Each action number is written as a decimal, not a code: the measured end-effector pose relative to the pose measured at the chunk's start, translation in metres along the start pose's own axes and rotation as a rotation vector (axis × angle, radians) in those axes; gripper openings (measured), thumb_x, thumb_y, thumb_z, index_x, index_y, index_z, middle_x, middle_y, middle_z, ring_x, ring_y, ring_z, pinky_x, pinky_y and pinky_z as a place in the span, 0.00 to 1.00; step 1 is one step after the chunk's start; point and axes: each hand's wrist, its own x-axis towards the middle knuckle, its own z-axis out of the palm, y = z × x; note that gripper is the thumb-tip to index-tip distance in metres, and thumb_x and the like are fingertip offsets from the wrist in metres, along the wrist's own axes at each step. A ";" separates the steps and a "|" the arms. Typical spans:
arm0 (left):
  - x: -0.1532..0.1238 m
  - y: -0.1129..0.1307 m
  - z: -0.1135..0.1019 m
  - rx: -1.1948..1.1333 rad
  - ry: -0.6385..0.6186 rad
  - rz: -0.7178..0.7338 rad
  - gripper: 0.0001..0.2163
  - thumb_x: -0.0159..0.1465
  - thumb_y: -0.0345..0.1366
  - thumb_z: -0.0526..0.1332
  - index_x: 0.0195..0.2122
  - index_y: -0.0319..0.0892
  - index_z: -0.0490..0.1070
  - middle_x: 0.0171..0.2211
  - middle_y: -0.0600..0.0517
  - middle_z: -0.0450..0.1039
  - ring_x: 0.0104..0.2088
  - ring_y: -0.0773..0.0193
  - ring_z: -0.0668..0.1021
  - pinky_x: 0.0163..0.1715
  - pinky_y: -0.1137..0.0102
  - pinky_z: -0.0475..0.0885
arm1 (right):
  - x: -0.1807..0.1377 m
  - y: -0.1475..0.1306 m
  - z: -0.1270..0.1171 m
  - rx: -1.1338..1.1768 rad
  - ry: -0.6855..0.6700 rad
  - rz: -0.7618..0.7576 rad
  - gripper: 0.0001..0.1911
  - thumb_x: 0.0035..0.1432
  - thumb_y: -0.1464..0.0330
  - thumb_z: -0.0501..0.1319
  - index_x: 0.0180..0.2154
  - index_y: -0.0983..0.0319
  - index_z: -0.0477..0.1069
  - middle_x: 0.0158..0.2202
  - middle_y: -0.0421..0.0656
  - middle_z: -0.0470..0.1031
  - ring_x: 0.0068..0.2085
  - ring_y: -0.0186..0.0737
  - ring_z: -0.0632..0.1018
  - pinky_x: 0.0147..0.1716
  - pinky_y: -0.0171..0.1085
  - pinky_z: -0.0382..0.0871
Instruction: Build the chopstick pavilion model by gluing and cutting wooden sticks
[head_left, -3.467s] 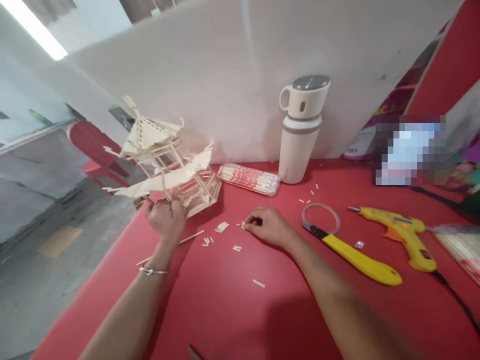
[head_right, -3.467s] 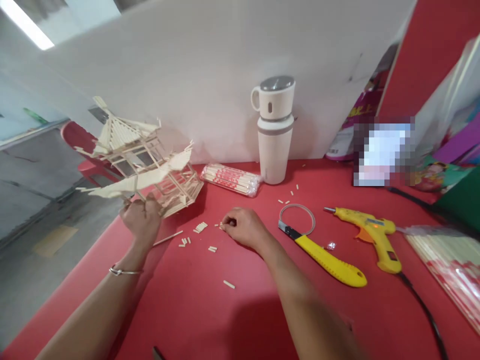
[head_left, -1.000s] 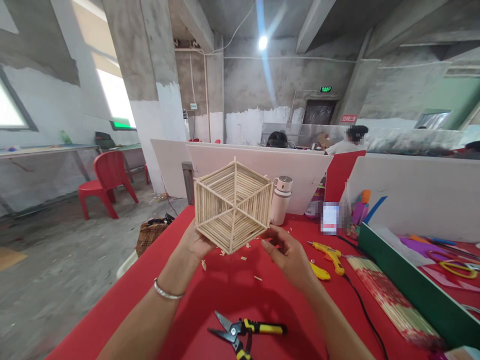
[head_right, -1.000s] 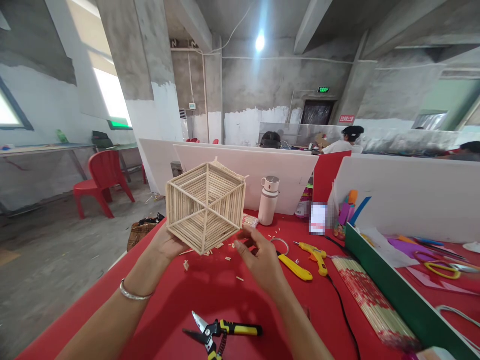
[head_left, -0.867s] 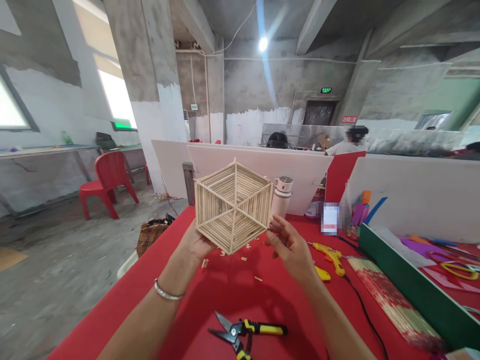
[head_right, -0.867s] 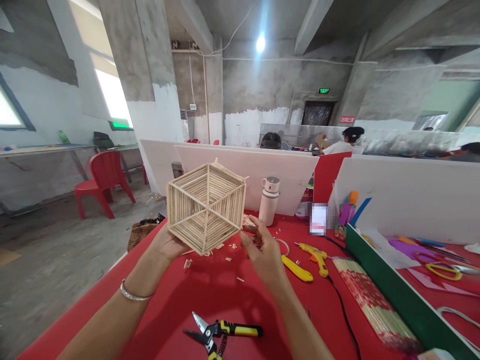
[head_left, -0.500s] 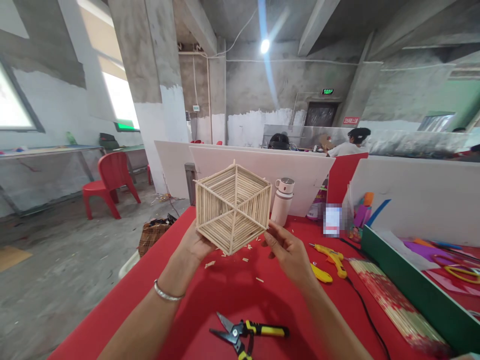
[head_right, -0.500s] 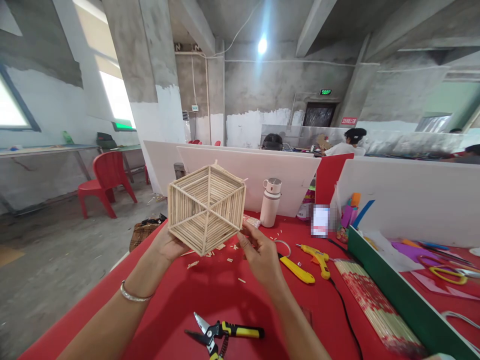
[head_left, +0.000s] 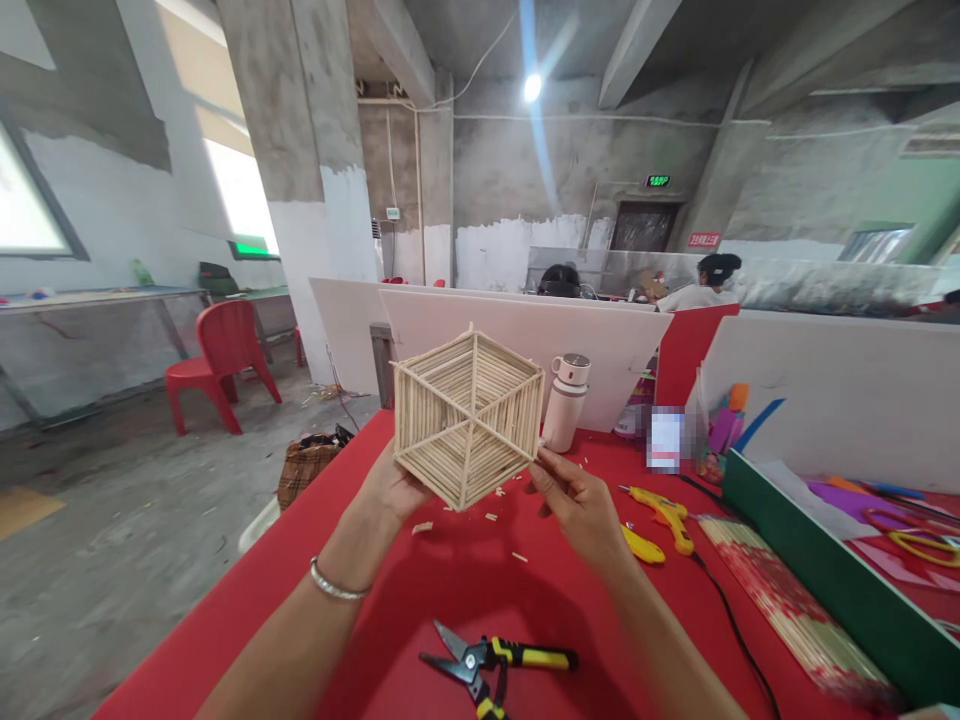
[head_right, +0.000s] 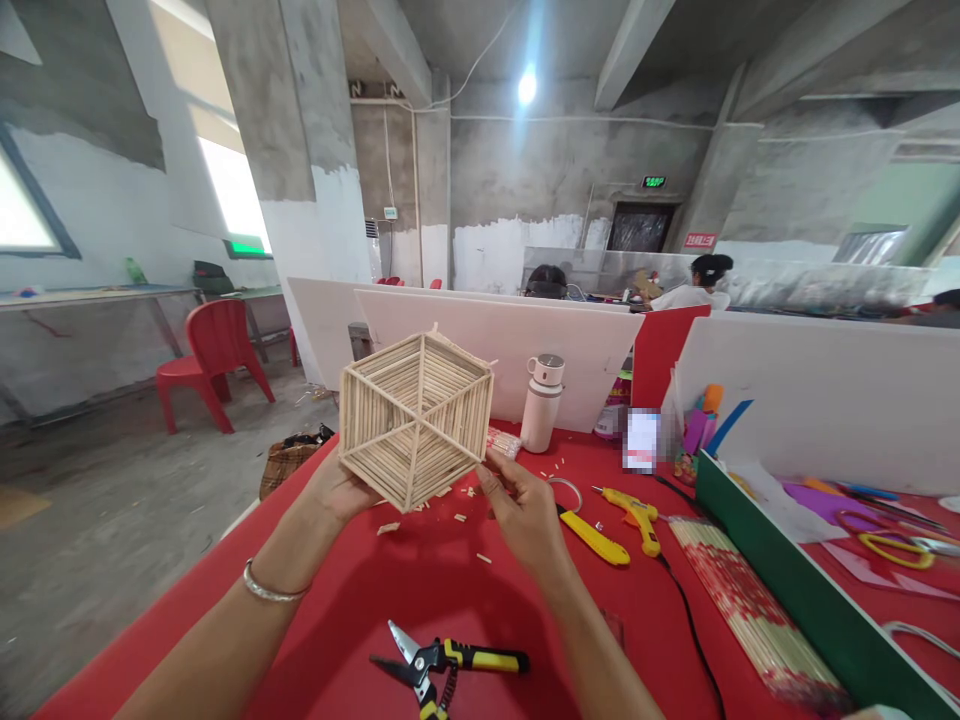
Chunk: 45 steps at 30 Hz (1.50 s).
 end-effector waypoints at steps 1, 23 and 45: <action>0.000 0.000 0.000 0.002 0.005 0.001 0.18 0.68 0.27 0.52 0.53 0.34 0.77 0.33 0.41 0.84 0.37 0.47 0.86 0.43 0.51 0.81 | 0.000 0.000 0.000 0.006 0.001 0.001 0.31 0.57 0.47 0.65 0.54 0.61 0.79 0.49 0.49 0.81 0.38 0.44 0.81 0.26 0.36 0.76; 0.007 0.003 -0.009 -0.019 -0.074 -0.043 0.19 0.67 0.28 0.52 0.56 0.33 0.75 0.38 0.39 0.84 0.40 0.47 0.85 0.47 0.51 0.80 | 0.004 -0.001 0.001 -0.009 -0.024 0.036 0.30 0.58 0.48 0.65 0.55 0.61 0.78 0.45 0.47 0.82 0.35 0.40 0.79 0.24 0.33 0.75; 0.000 0.000 -0.005 -0.039 -0.057 -0.009 0.18 0.67 0.27 0.54 0.53 0.33 0.77 0.34 0.41 0.83 0.35 0.49 0.86 0.42 0.55 0.82 | 0.000 -0.001 0.005 -0.006 0.008 0.057 0.31 0.55 0.48 0.67 0.52 0.63 0.80 0.37 0.47 0.83 0.33 0.41 0.80 0.22 0.34 0.75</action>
